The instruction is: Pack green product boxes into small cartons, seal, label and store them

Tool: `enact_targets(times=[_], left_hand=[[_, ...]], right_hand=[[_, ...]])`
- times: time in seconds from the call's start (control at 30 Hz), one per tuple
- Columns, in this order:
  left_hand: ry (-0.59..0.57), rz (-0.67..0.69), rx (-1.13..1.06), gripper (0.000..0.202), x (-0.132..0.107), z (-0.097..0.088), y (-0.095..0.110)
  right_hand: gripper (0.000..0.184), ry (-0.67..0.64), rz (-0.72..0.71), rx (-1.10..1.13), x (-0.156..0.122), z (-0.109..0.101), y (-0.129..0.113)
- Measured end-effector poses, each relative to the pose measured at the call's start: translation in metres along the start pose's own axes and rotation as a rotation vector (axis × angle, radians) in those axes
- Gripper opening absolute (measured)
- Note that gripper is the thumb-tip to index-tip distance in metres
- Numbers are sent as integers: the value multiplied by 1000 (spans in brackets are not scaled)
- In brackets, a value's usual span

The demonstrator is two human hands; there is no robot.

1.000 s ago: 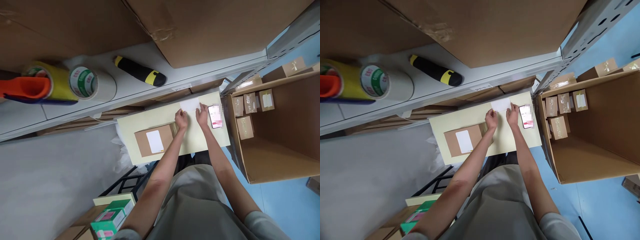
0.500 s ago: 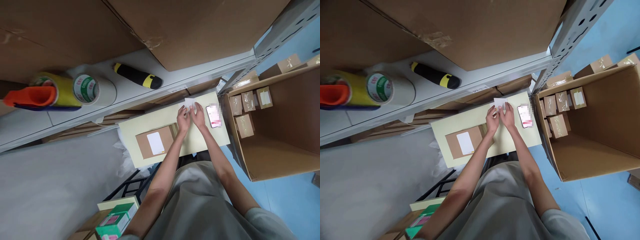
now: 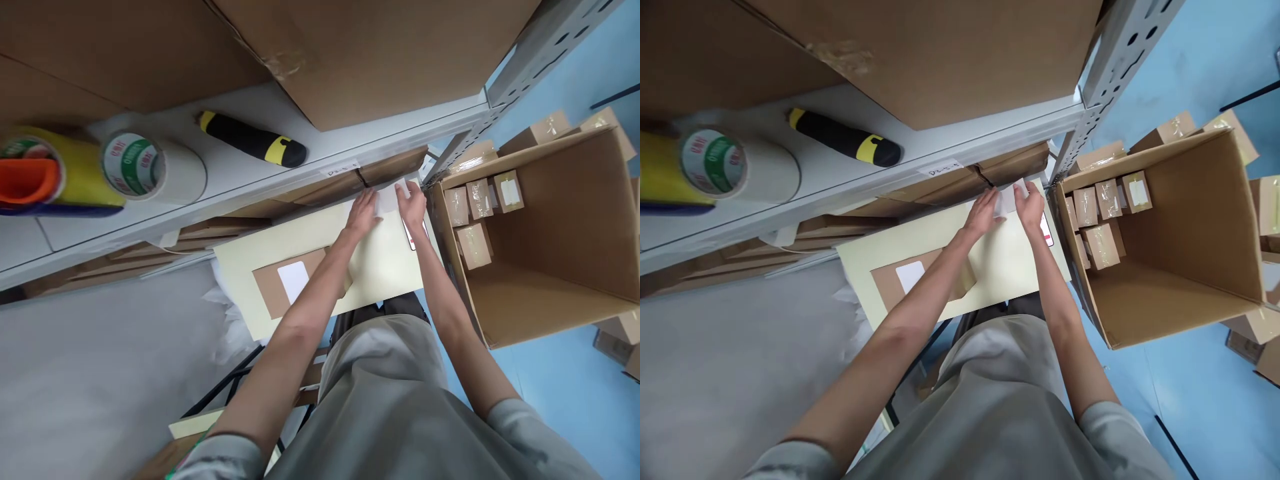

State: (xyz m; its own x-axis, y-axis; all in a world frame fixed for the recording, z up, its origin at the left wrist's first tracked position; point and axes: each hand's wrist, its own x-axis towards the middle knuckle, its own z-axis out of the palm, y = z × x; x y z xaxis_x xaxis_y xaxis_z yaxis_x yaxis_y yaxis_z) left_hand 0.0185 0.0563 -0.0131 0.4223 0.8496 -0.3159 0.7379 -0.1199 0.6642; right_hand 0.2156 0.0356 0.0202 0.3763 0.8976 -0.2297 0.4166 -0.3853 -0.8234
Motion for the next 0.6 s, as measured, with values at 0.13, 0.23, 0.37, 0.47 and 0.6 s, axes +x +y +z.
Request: enact_targets(times=[0.13,0.23,0.37,0.47,0.6], left_hand=[[-48,-50,21,103,13,11,-8],[-40,-60,28,98,11,16,-13],[-48,-59,35,95,11,20,-18],[-60,-62,22,93,14,22,-18],[-79,-68,37,91,17,22,-16]], right_hand=[[63,-12,-14,-3,9,-13,5],[61,-8,4,-26,12,-17,9],[54,4,30,-60,13,-16,14],[48,30,13,-74,12,-12,19],[40,53,20,-82,11,-5,26]])
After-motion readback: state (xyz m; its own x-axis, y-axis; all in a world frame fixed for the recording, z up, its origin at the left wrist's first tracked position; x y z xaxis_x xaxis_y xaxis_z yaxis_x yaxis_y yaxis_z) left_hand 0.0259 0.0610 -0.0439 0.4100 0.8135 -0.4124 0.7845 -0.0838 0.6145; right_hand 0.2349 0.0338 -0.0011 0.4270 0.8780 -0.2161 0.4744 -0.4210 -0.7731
